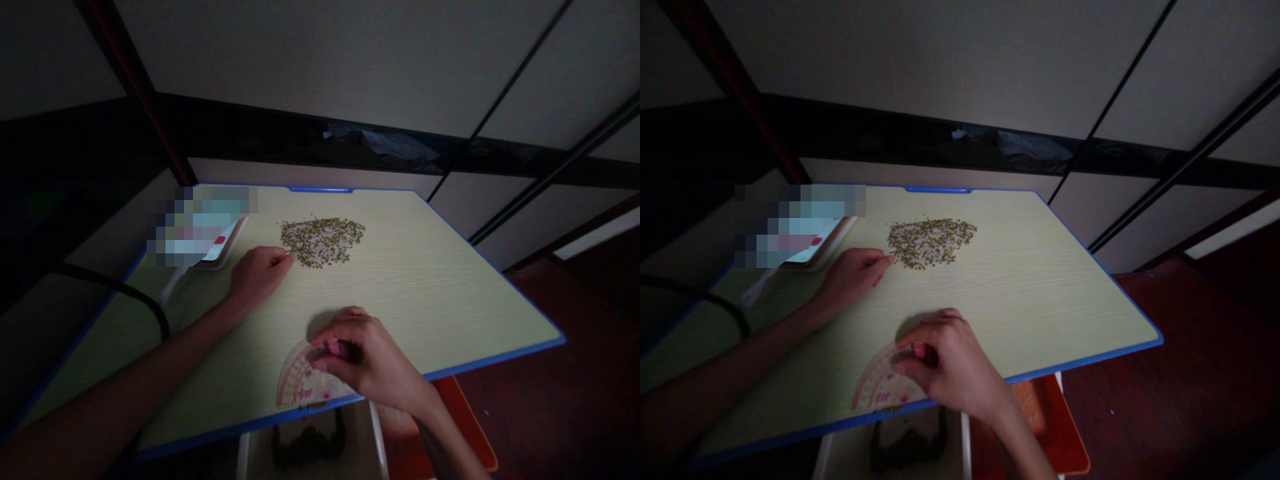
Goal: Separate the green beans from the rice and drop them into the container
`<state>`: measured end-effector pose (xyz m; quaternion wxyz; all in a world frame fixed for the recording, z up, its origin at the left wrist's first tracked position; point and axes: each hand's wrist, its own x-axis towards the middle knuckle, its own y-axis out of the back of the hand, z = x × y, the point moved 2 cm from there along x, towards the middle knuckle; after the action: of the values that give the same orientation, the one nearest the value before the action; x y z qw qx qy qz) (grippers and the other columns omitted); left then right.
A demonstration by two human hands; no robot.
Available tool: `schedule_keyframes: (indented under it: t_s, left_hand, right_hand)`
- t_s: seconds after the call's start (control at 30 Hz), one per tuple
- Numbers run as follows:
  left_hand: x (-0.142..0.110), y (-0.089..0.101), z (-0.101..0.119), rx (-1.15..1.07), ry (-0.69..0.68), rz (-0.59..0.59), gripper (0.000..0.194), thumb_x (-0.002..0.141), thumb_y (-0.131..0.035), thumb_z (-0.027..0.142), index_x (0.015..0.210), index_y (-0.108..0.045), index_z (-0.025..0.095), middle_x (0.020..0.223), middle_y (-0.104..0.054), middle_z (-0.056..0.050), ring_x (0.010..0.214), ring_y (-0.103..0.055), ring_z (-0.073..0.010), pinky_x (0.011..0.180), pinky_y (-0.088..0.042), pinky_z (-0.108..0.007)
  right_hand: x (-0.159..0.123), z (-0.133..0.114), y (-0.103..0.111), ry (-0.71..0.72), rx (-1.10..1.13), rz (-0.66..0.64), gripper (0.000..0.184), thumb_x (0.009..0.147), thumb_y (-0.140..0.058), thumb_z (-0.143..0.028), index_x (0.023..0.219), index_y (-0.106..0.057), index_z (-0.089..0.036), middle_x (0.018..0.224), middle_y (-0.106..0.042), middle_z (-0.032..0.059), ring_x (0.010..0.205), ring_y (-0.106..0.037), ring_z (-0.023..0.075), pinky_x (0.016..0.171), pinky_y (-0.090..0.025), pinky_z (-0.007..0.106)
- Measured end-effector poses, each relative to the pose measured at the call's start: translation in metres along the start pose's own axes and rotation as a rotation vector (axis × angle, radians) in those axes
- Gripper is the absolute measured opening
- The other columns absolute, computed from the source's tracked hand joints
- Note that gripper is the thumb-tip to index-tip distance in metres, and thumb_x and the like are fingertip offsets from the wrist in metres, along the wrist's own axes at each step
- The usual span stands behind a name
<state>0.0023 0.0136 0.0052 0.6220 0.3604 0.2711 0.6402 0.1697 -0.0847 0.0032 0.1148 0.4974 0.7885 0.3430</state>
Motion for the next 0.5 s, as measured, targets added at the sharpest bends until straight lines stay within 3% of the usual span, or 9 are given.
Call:
schedule_keyframes:
  t_s: [0.5]
  left_hand:
    - [0.0008, -0.0010, 0.0003, 0.002, 0.004, 0.001, 0.037, 0.072, -0.040, 0.041, 0.041, -0.037, 0.020, 0.039, -0.038, 0.004, 0.046, -0.039, -0.0115, 0.050, -0.024, -0.025]
  right_hand:
    - [-0.0025, -0.0021, 0.0004, 0.062, -0.006, -0.041, 0.010, 0.071, -0.068, -0.026, 0.079, -0.068, -0.020, 0.062, -0.059, -0.0025, 0.066, -0.052, 0.0120, 0.069, -0.035, 0.027]
